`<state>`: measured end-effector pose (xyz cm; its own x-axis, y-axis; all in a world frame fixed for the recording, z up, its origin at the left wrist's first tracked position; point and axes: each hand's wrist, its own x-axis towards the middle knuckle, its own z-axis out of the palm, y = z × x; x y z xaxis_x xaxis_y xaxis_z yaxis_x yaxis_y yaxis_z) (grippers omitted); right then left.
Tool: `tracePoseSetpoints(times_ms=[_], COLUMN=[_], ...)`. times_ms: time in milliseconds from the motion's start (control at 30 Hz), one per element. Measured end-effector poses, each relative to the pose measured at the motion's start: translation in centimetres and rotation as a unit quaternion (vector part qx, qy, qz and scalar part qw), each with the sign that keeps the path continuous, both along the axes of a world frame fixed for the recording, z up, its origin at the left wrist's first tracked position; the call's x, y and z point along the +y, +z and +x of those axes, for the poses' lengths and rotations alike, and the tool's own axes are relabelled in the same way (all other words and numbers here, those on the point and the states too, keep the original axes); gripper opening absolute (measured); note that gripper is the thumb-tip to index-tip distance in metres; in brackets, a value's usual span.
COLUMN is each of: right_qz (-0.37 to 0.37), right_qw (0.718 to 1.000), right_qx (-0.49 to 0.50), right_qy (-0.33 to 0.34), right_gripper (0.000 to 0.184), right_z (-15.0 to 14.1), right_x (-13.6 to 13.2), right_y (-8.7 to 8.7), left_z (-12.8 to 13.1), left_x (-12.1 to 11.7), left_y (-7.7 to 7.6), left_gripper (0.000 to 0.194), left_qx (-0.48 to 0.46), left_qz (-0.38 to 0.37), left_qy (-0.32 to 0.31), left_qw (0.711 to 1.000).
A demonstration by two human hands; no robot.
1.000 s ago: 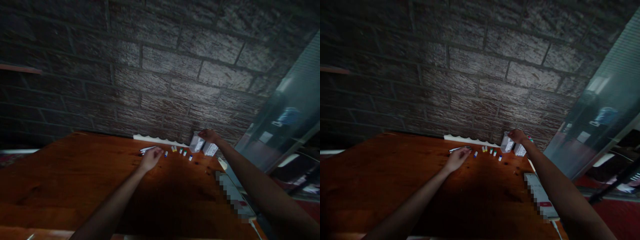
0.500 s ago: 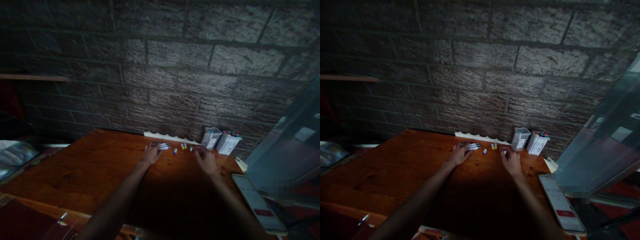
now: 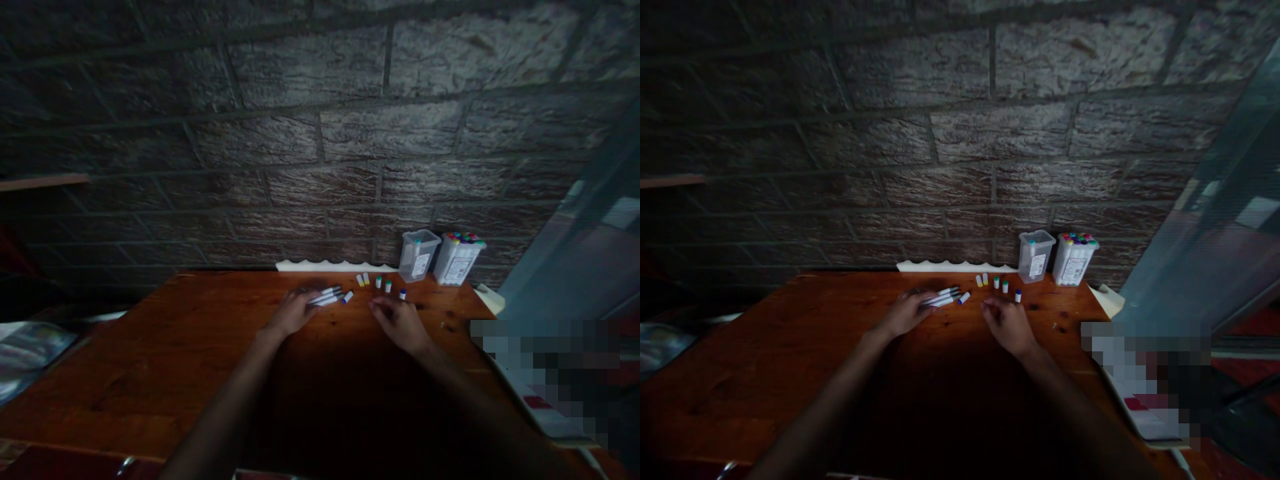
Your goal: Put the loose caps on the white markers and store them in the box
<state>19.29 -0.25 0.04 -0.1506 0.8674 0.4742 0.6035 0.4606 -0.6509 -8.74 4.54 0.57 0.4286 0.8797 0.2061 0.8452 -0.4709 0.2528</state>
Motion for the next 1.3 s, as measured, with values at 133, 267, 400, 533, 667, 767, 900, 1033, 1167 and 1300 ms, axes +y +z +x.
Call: tracePoseSetpoints(times_ms=[133, 267, 400, 533, 667, 767, 900, 1033, 1167, 1300], right_qz=[-0.010, -0.019, -0.026, -0.043, -0.053, -0.057, -0.058, -0.060, -0.063, -0.086], right_qw=[1.000, 1.000, 0.999, 0.998, 0.997, 0.996, 0.996, 0.995, 0.996, 0.993], right_qx=[0.001, -0.005, -0.011, -0.012, -0.019, -0.013, -0.020, -0.020, -0.017, 0.058], right_qy=[0.007, 0.022, 0.029, 0.044, 0.058, 0.064, 0.065, 0.071, 0.067, 0.058], right_gripper=[0.023, 0.023, 0.023, 0.024, 0.023, 0.023, 0.024, 0.024, 0.023, 0.023], right_z=[-0.1, -0.3, -0.7, -1.0, -1.3, -1.5, -1.6, -1.7, -1.6, -1.8], right_x=[-0.3, -0.5, -0.7, -0.9, -1.0, -1.1, -1.3, -1.4, -1.3, -1.2], right_y=[0.2, 0.1, 0.0, -0.1, -0.5, -0.7, -0.7, -0.6, -0.5, -0.4], left_z=[-0.6, -0.5, -0.1, 0.2, 0.4, 0.4, 0.3, 0.4, 0.9, 2.4], left_x=[0.0, 0.1, 0.3, 0.4, 0.3, 0.2, 0.0, -0.2, -0.7, -1.6], left_y=[0.8, 0.7, 0.1, -0.3, -0.2, 0.2, 0.6, 0.9, 1.6, 2.4], left_gripper=[0.032, 0.045, 0.045, 0.042, 0.043, 0.038, 0.031, 0.025, 0.024, 0.032], left_qx=[0.022, 0.032, 0.055, 0.064, 0.064, 0.056, 0.038, 0.021, -0.014, -0.244], left_qz=[0.012, 0.010, 0.013, 0.005, 0.000, 0.005, -0.014, -0.020, 0.032, 0.032], left_qy=[0.036, 0.087, 0.102, 0.091, 0.115, 0.115, 0.100, 0.105, 0.096, 0.044], left_qw=[0.999, 0.996, 0.993, 0.994, 0.991, 0.992, 0.994, 0.994, 0.995, 0.968])
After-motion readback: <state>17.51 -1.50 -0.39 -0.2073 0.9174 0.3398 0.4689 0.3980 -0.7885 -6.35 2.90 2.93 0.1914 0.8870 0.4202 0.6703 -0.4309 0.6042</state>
